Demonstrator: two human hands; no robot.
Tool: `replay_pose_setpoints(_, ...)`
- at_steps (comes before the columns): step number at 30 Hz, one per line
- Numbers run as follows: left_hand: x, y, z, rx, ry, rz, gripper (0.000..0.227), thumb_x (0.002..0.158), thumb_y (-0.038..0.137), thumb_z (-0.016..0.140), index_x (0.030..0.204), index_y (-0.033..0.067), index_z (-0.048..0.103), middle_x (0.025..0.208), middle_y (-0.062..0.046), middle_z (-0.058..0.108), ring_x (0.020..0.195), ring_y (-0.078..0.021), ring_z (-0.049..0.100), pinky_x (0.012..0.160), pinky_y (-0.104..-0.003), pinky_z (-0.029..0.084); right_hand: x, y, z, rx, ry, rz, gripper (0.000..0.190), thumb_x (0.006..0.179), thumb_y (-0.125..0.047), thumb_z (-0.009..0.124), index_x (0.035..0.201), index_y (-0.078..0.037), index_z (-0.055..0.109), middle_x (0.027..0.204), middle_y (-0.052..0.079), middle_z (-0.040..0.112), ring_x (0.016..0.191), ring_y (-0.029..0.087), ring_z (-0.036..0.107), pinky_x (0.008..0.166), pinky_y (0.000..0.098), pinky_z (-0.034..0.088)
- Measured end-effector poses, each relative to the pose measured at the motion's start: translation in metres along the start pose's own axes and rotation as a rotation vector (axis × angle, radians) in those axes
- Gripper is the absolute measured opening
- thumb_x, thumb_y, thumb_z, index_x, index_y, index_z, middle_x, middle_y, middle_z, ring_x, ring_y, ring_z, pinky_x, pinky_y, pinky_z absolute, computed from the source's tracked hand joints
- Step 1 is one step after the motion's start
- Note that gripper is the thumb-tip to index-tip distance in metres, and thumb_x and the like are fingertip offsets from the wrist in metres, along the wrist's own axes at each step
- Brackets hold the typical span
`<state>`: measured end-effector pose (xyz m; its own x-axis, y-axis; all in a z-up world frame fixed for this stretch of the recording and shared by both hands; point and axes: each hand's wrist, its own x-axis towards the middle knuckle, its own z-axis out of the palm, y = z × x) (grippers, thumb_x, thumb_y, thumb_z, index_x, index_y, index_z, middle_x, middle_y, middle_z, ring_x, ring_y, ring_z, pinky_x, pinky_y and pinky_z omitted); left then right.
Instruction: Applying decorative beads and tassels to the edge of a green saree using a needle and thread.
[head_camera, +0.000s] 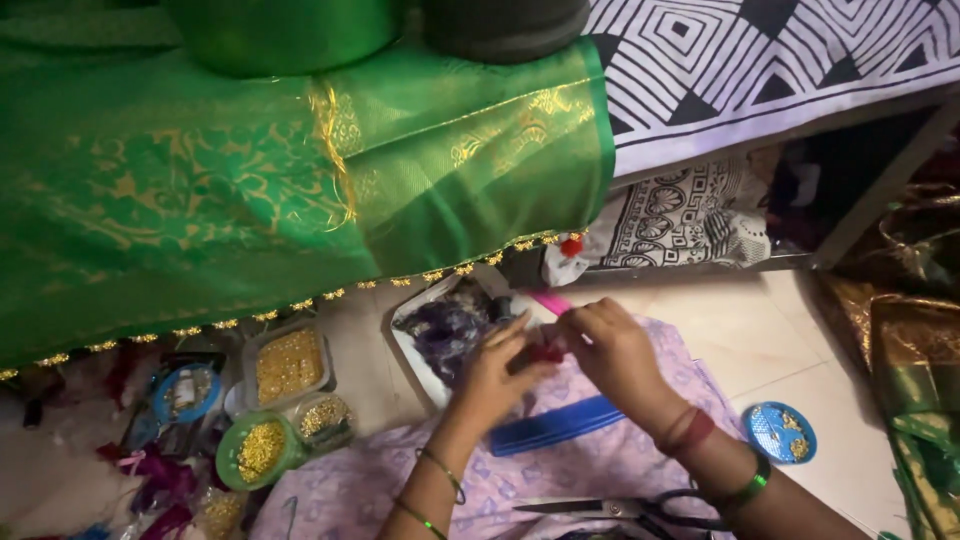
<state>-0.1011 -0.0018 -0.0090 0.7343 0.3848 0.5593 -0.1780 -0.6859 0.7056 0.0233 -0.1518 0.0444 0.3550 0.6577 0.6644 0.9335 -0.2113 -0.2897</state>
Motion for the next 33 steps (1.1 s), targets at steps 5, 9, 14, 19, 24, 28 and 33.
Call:
replay_pose_setpoints(5, -0.013, -0.012, 0.035, -0.299, -0.157, -0.277, 0.074, 0.084, 0.029, 0.074, 0.150, 0.0142, 0.046, 0.129, -0.010, 0.061, 0.108, -0.0234, 0.068, 0.078, -0.035, 0.063, 0.005, -0.021, -0.002, 0.588, -0.212, 0.446, 0.042, 0.088, -0.007, 0.071, 0.127, -0.013, 0.058, 0.087, -0.002, 0.076, 0.075, 0.012, 0.076, 0.066, 0.0267, 0.058)
replay_pose_setpoints(9, -0.023, -0.030, 0.039, -0.034, -0.113, -0.067, 0.016, 0.096, 0.018, 0.064, 0.100, 0.0039, 0.069, 0.100, -0.016, 0.071, 0.095, -0.0340, 0.069, 0.081, -0.044, 0.054, -0.003, 0.026, 0.015, 0.755, -0.086, 0.373, 0.013, 0.093, -0.007, 0.074, 0.104, -0.004, 0.069, 0.091, 0.008, 0.075, 0.079, 0.018, 0.072, 0.068, 0.0314, 0.059)
replay_pose_setpoints(14, -0.028, -0.053, 0.025, 0.150, -0.169, -0.136, 0.019, 0.094, 0.016, 0.066, 0.083, 0.0014, 0.065, 0.084, -0.021, 0.067, 0.080, -0.0401, 0.064, 0.073, -0.049, 0.051, 0.023, 0.037, -0.045, 1.179, 0.227, 0.641, 0.014, 0.107, -0.014, 0.056, 0.115, -0.009, 0.046, 0.098, 0.010, 0.067, 0.090, 0.026, 0.075, 0.070, 0.0400, 0.064)
replay_pose_setpoints(19, -0.036, -0.087, 0.018, 0.363, -0.259, -0.291, 0.030, 0.103, 0.030, 0.069, 0.089, 0.0038, 0.068, 0.091, -0.022, 0.070, 0.091, -0.0389, 0.067, 0.083, -0.047, 0.052, 0.028, 0.047, -0.087, 1.134, 0.467, 0.425, 0.013, 0.121, -0.015, 0.053, 0.126, -0.010, 0.042, 0.104, 0.013, 0.064, 0.089, 0.031, 0.075, 0.078, 0.0414, 0.063)
replay_pose_setpoints(24, -0.010, -0.014, 0.025, -0.034, -0.082, 0.032, 0.048, 0.085, 0.026, 0.081, 0.120, -0.0016, 0.063, 0.120, -0.021, 0.065, 0.110, -0.0361, 0.064, 0.092, -0.043, 0.052, 0.014, 0.012, -0.062, 0.950, 0.126, 0.531, 0.011, 0.108, -0.007, 0.057, 0.117, -0.002, 0.053, 0.092, 0.013, 0.067, 0.079, 0.026, 0.073, 0.070, 0.0395, 0.064)
replay_pose_setpoints(28, 0.003, 0.038, 0.023, -0.379, -0.122, 0.106, 0.067, 0.088, 0.021, 0.076, 0.143, -0.0018, 0.046, 0.130, -0.019, 0.062, 0.119, -0.0321, 0.062, 0.098, -0.039, 0.051, -0.004, -0.007, -0.039, 0.897, -0.109, 0.475, 0.014, 0.101, -0.001, 0.061, 0.114, 0.004, 0.062, 0.100, 0.016, 0.071, 0.091, 0.028, 0.074, 0.079, 0.0394, 0.063)
replay_pose_setpoints(33, -0.012, 0.026, 0.028, -0.276, -0.320, -0.111, 0.019, 0.101, 0.018, 0.063, 0.112, 0.0029, 0.064, 0.104, -0.014, 0.074, 0.098, -0.0258, 0.073, 0.085, -0.037, 0.056, 0.000, 0.005, -0.054, 1.096, 0.069, 0.531, 0.008, 0.111, -0.010, 0.054, 0.115, -0.003, 0.051, 0.094, 0.014, 0.068, 0.082, 0.026, 0.074, 0.071, 0.0412, 0.065)
